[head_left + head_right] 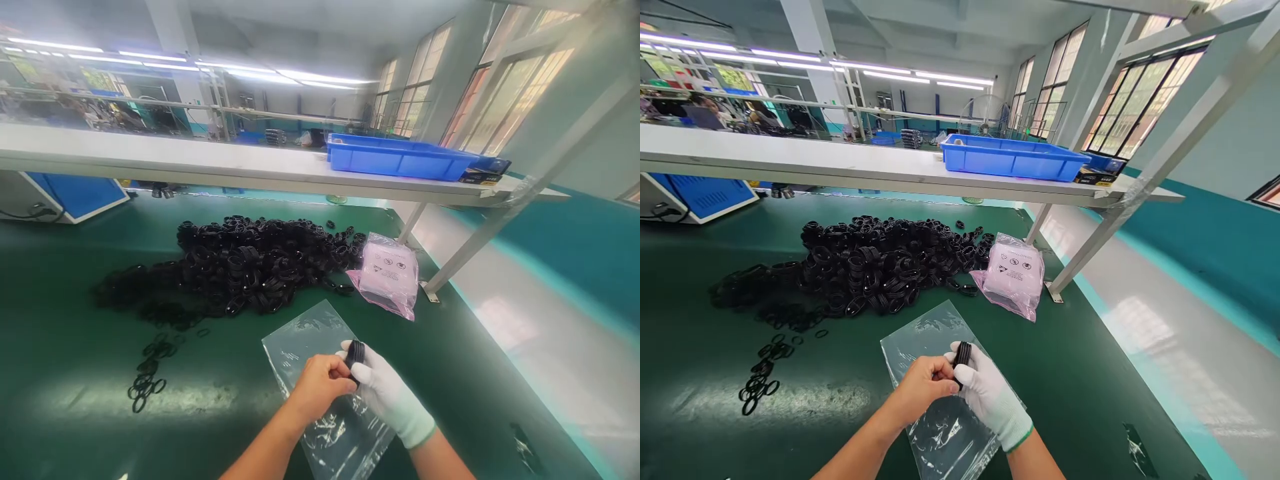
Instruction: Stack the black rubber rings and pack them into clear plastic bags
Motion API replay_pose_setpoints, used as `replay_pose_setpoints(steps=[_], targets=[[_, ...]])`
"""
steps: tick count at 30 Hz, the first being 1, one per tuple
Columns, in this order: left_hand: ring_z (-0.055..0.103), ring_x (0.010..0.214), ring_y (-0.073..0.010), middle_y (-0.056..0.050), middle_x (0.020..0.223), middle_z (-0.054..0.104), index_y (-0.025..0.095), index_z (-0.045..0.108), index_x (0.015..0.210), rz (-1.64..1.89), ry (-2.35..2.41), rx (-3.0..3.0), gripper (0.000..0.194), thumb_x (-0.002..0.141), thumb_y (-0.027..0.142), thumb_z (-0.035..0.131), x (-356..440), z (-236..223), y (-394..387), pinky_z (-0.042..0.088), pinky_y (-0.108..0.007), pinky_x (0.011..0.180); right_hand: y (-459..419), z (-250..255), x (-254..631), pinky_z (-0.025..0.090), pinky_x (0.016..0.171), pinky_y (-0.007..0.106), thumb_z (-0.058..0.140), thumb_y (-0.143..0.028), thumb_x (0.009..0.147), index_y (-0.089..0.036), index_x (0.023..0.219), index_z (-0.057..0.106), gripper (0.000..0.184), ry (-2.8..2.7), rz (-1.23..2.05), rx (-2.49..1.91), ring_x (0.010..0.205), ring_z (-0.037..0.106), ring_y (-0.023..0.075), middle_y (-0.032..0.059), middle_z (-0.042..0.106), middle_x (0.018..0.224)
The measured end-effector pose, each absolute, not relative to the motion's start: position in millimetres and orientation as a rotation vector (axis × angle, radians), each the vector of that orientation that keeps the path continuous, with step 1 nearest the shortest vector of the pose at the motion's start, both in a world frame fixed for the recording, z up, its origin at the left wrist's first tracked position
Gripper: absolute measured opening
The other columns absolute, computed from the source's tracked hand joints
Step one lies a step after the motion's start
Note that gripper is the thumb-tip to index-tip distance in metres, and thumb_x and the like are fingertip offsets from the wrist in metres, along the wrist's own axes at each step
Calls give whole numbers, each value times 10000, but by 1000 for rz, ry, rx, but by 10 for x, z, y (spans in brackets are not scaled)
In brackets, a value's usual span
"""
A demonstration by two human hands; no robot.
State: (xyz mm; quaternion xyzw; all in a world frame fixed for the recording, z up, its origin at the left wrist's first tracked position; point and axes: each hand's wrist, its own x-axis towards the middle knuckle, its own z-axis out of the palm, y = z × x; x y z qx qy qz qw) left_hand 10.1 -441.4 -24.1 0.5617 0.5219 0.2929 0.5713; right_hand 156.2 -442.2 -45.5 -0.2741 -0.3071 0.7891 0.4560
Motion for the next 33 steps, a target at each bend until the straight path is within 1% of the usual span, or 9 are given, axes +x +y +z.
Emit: replay_pose_setpoints(steps=[4,6,10,14,18,22,25,30,33], targets=[[325,496,-63,70,490,392,149,515,549,785,1231,1256,149,589,259,608,159,-183,-4458,250,-202,488,-4405,-363,1539,443,711,353,678,-263,678,-173,1060,493,434,-809,1876,-715,818,577,194,71,574,949],[348,497,-70,65,491,420,154,542,570,756,1275,1328,130,608,268,591,120,-107,-4459,262,-205,487,-4414,-342,1558,450,686,347,669,-283,689,-172,1074,491,439,-783,1895,-707,782,578,180,75,578,944],[470,618,-107,26,666,570,195,628,779,801,1304,1520,170,703,276,500,-84,120,-4392,348,-215,566,-4500,-352,1604,466,664,328,564,-389,773,-164,1160,452,461,-624,2093,-624,846,554,179,105,544,1024],[486,648,-100,20,837,562,244,603,928,831,1341,1661,260,688,217,507,-161,223,-4319,392,-222,616,-4572,-348,1526,459,569,262,544,-380,788,-163,1149,458,431,-618,2162,-583,781,531,146,79,531,959],[503,672,-99,12,860,553,250,604,913,748,1263,1890,313,691,108,435,-101,166,-4339,401,-215,626,-4587,-236,1405,425,467,216,621,-296,724,-167,1017,514,338,-767,2109,-653,669,486,111,28,493,843],[532,758,-114,1,905,575,256,606,943,715,1240,2064,401,696,47,370,-99,87,-4382,406,-216,667,-4612,-104,1373,405,443,200,668,-242,659,-155,999,506,386,-917,2093,-697,605,427,82,10,466,798],[542,734,-117,-4,861,585,252,618,947,713,1290,2112,415,695,39,366,-98,23,-4396,413,-227,664,-4645,-91,1369,388,440,195,674,-240,657,-156,997,497,392,-945,2094,-684,585,402,69,4,454,796],[546,714,-113,-8,784,588,226,641,872,816,1344,2053,368,720,53,355,-57,-9,-4385,422,-230,663,-4670,-179,1333,329,406,168,683,-316,666,-157,974,495,395,-853,2081,-601,576,399,69,1,463,750],[540,735,-114,-4,783,581,226,638,854,858,1349,2026,348,710,56,372,-40,14,-4345,422,-229,677,-4639,-197,1335,417,473,213,614,-443,716,-146,988,511,416,-769,2105,-582,625,470,102,24,498,747]])
